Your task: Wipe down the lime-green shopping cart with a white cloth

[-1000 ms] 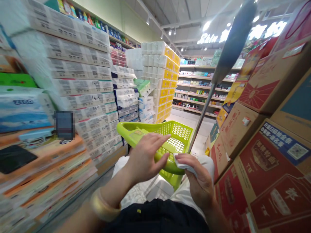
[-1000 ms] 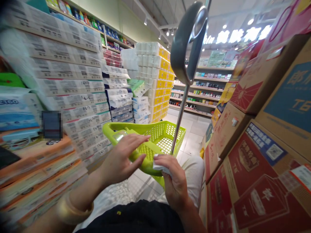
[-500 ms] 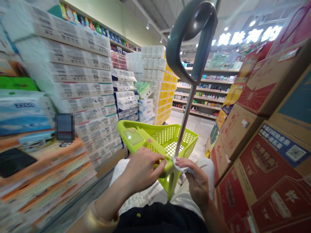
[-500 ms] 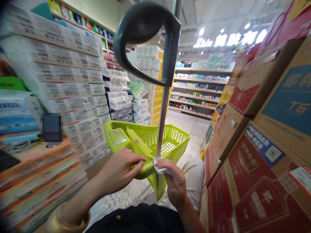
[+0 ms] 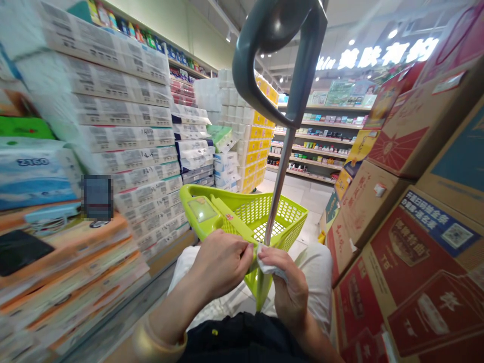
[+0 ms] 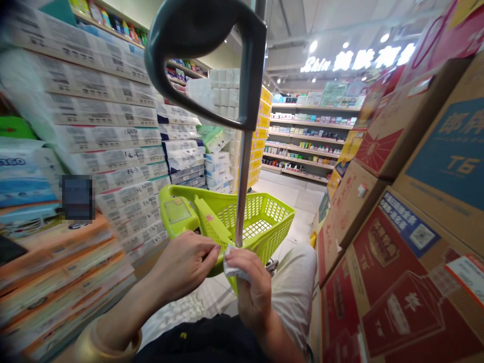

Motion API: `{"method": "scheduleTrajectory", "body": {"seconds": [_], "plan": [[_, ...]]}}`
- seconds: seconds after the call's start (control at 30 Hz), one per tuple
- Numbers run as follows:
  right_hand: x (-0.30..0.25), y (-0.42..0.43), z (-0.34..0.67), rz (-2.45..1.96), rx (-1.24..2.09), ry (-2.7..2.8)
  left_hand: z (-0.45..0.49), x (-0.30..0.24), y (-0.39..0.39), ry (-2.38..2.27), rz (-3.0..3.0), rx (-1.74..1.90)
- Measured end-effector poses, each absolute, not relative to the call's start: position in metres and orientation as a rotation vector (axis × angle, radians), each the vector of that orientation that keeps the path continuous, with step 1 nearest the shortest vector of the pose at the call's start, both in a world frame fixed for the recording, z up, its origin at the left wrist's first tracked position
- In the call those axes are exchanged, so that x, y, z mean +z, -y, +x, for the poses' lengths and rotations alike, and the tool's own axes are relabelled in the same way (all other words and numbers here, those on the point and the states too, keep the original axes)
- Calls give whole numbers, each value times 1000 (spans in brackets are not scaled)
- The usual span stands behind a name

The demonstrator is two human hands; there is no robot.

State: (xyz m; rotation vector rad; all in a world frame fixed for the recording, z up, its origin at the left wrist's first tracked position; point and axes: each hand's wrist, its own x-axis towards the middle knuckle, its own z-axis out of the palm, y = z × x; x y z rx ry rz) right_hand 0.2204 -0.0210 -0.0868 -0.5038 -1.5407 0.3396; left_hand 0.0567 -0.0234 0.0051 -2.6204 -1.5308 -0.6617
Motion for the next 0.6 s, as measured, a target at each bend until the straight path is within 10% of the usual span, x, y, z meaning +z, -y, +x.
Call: {"method": "scheduleTrajectory", "body": {"seconds": [0.6], "plan": [[-62, -18, 214, -670, 852, 970, 55, -7, 21, 1458, -2536, -733]]}}
